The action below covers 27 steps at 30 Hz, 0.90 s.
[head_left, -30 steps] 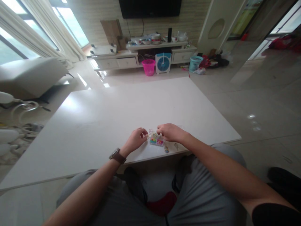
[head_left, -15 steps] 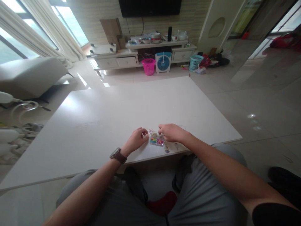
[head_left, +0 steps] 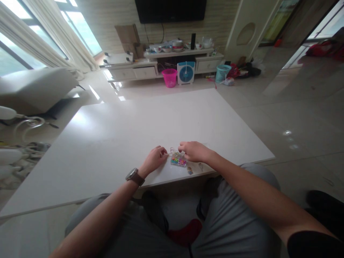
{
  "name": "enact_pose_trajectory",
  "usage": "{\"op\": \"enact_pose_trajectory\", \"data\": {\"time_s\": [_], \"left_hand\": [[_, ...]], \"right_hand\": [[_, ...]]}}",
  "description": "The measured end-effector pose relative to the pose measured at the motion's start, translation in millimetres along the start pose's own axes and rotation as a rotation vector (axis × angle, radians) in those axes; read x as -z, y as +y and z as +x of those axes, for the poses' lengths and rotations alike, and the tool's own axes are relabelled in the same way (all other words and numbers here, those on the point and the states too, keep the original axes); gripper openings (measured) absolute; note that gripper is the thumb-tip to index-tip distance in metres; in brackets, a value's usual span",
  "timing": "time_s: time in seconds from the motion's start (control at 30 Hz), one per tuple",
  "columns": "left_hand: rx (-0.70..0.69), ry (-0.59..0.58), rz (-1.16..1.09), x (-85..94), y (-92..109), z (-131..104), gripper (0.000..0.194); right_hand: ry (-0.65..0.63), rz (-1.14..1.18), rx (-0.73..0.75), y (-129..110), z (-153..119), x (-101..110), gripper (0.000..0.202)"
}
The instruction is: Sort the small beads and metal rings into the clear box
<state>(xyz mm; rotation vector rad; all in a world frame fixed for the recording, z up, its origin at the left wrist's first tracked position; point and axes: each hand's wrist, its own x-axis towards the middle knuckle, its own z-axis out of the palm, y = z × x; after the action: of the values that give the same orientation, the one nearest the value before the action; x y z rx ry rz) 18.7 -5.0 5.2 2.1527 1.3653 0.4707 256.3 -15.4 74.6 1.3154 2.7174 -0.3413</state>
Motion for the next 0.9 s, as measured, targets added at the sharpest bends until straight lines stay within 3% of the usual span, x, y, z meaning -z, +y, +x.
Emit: {"op": "enact_pose_trajectory", "data": {"time_s": [0.2,0.6,0.73,0.9], "left_hand": [[0.022,-0.055,0.054,2.0,2,0,0.015],[-0.025,-0.055,0.013,9.9,9,-3,0.012],[-0.007,-0.025,-0.193,11.8,14,0,0.014],[0.018,0.005,-0.630,10.0,23,-1,0.027]], "right_hand": [[0.017,0.005,0.022,-4,-2,4,0.014],[0.064,0.020,0.013,-4,-1,3,0.018],[0.157,0.070,0.019,-4,1,-1,0.018],[0.278,0.356,0.028,-11,8,-10,0.028]]}}
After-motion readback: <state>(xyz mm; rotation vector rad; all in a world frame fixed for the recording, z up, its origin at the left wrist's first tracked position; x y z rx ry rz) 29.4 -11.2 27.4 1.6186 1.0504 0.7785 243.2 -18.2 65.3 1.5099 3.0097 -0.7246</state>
